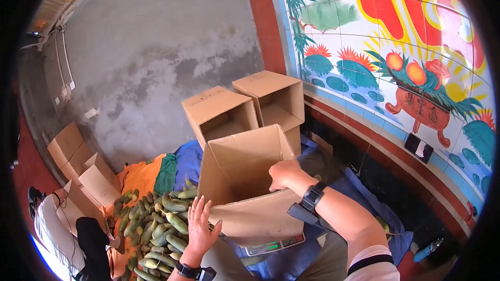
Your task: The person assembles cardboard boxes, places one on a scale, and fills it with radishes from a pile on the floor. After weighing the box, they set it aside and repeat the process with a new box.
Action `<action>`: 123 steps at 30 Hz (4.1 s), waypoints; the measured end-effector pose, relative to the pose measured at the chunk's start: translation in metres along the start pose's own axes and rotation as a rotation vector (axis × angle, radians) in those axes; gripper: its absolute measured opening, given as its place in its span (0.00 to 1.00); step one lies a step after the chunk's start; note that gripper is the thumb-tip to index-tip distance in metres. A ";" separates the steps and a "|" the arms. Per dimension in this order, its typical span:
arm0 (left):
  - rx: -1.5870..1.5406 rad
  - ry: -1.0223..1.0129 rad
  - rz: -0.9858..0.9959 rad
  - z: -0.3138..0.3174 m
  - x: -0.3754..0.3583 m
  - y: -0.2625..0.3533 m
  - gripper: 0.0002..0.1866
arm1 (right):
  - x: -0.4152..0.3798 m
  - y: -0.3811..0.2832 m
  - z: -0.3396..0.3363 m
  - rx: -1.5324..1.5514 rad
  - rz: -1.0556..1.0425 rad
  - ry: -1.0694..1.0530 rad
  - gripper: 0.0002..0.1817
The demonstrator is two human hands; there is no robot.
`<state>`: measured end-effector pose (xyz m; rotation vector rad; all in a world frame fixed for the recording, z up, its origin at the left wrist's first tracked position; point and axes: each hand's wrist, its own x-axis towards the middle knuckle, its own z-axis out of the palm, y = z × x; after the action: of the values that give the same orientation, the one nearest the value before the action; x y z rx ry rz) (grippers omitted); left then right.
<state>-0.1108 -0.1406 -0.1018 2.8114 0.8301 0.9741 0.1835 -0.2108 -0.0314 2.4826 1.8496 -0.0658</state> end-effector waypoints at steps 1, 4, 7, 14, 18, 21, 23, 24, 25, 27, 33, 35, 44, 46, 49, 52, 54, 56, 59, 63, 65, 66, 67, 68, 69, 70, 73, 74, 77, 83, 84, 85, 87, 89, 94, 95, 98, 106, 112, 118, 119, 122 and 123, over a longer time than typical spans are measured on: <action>-0.010 0.016 0.009 0.002 -0.001 -0.001 0.35 | 0.009 -0.001 0.008 -0.061 -0.005 -0.154 0.21; -0.007 0.027 0.008 0.002 -0.001 0.001 0.34 | 0.027 0.004 0.031 -0.040 -0.067 -0.218 0.21; 0.013 0.013 -0.003 -0.002 0.000 0.004 0.33 | 0.019 0.005 0.031 0.073 -0.054 -0.140 0.17; 0.017 0.055 0.034 0.001 -0.003 0.001 0.36 | -0.044 -0.013 0.016 0.415 -0.173 0.617 0.09; -0.027 0.065 0.024 -0.001 0.000 -0.001 0.37 | -0.090 -0.022 0.029 0.242 -0.212 0.865 0.09; -0.013 0.062 0.030 0.000 -0.003 -0.007 0.36 | -0.104 -0.019 0.043 0.237 -0.175 0.844 0.18; -0.060 0.108 -0.008 0.000 -0.010 -0.011 0.35 | -0.111 -0.017 0.051 0.201 -0.168 0.832 0.22; -0.105 0.156 -0.029 0.000 -0.014 -0.016 0.34 | -0.114 -0.016 0.053 0.209 -0.169 0.815 0.22; -0.107 0.163 -0.073 0.000 -0.019 -0.024 0.34 | -0.116 -0.015 0.055 0.209 -0.129 0.829 0.22; -0.137 0.186 -0.149 0.001 -0.037 -0.046 0.32 | -0.120 -0.011 0.064 0.223 -0.072 0.851 0.24; -0.207 0.061 -0.531 0.015 -0.119 -0.128 0.17 | -0.133 0.010 0.086 0.158 0.032 0.893 0.22; -0.203 -0.014 -0.576 0.032 -0.150 -0.143 0.14 | -0.137 0.022 0.100 0.126 0.100 0.871 0.21; -0.325 -0.530 -0.723 0.167 -0.273 -0.175 0.15 | -0.169 0.086 0.195 -0.060 0.209 0.604 0.15; -0.225 -0.674 -0.718 0.180 -0.269 -0.165 0.18 | -0.174 0.102 0.217 -0.035 0.246 0.600 0.16; -0.283 -0.712 -0.747 0.225 -0.285 -0.165 0.23 | -0.177 0.115 0.241 -0.014 0.306 0.564 0.18; -0.144 -0.759 -0.645 0.240 -0.276 -0.152 0.27 | -0.176 0.123 0.262 -0.038 0.314 0.493 0.19; -0.126 -0.759 -0.637 0.254 -0.278 -0.149 0.27 | -0.171 0.116 0.274 -0.049 0.307 0.448 0.20; -0.105 -0.757 -0.603 0.265 -0.275 -0.149 0.27 | -0.167 0.104 0.281 -0.045 0.288 0.355 0.21; -0.065 -0.846 -0.789 0.278 -0.282 -0.158 0.28 | -0.166 0.105 0.281 -0.148 0.283 0.384 0.23; 0.126 -0.862 -0.693 0.297 -0.304 -0.166 0.24 | -0.179 0.117 0.297 -0.098 0.379 0.335 0.25; 0.199 -0.830 -0.611 0.305 -0.317 -0.171 0.19 | -0.186 0.126 0.308 -0.028 0.420 0.293 0.27; 0.206 -0.827 -0.589 0.308 -0.319 -0.174 0.19 | -0.187 0.124 0.307 -0.023 0.439 0.302 0.27; 0.198 -0.874 -0.597 0.310 -0.321 -0.177 0.16 | -0.187 0.123 0.305 -0.031 0.443 0.276 0.27; 0.190 -0.920 -0.608 0.312 -0.325 -0.180 0.14 | -0.185 0.120 0.303 -0.039 0.444 0.249 0.27; 0.333 -0.983 -0.488 0.320 -0.336 -0.187 0.11 | -0.183 0.120 0.305 -0.032 0.458 0.257 0.27; 0.341 -0.979 -0.472 0.329 -0.345 -0.190 0.11 | -0.182 0.121 0.306 -0.053 0.426 0.292 0.27; 0.248 -0.724 -0.555 0.366 -0.387 -0.200 0.10 | -0.184 0.115 0.305 -0.074 0.432 0.316 0.28; 0.249 -0.722 -0.529 0.361 -0.370 -0.201 0.10 | -0.182 0.113 0.302 -0.071 0.435 0.293 0.28; 0.198 -0.783 -0.567 0.312 -0.355 -0.197 0.10 | -0.165 0.093 0.287 -0.049 0.443 0.433 0.25; 0.100 -0.900 -0.572 0.202 -0.359 -0.184 0.12 | -0.161 0.081 0.274 0.054 0.461 0.476 0.25; 0.084 -0.916 -0.571 0.184 -0.360 -0.184 0.12 | -0.163 0.081 0.273 0.052 0.491 0.497 0.25; 0.071 -0.932 -0.577 0.166 -0.353 -0.185 0.12 | -0.163 0.081 0.274 0.070 0.489 0.492 0.25; 0.053 -0.958 -0.602 0.133 -0.318 -0.183 0.13 | -0.165 0.078 0.272 0.106 0.489 0.502 0.25; 0.057 -0.892 -0.637 0.091 -0.268 -0.170 0.15 | -0.168 0.076 0.271 0.123 0.506 0.533 0.25; -0.041 -0.242 -0.848 -0.006 -0.226 -0.154 0.16 | -0.174 0.075 0.276 0.156 0.515 0.590 0.25; -0.064 -0.139 -0.866 -0.026 -0.205 -0.140 0.15 | -0.174 0.076 0.276 0.159 0.509 0.592 0.25; -0.055 0.162 -0.791 -0.062 -0.159 -0.123 0.12 | -0.174 0.077 0.278 0.161 0.500 0.606 0.25; -0.119 0.289 -0.391 -0.122 -0.019 -0.062 0.24 | -0.183 0.073 0.277 0.183 0.556 0.629 0.23; -0.077 -0.047 -0.157 -0.094 0.078 -0.018 0.19 | -0.183 0.077 0.288 0.172 0.557 0.663 0.22; 0.137 -0.446 -0.070 -0.030 0.126 -0.016 0.23 | -0.185 0.081 0.297 0.176 0.550 0.676 0.21; 0.137 -0.453 -0.074 -0.020 0.128 -0.017 0.23 | -0.185 0.081 0.298 0.174 0.547 0.679 0.20; 0.187 -0.466 -0.008 0.005 0.131 -0.022 0.24 | -0.186 0.082 0.297 0.164 0.534 0.678 0.20; 0.138 -0.496 -0.075 0.011 0.134 -0.027 0.23 | -0.186 0.083 0.296 0.157 0.524 0.682 0.20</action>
<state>-0.0297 -0.0484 -0.0415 2.9043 0.9444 0.1911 0.2075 -0.4304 -0.3150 3.2906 1.2752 0.7630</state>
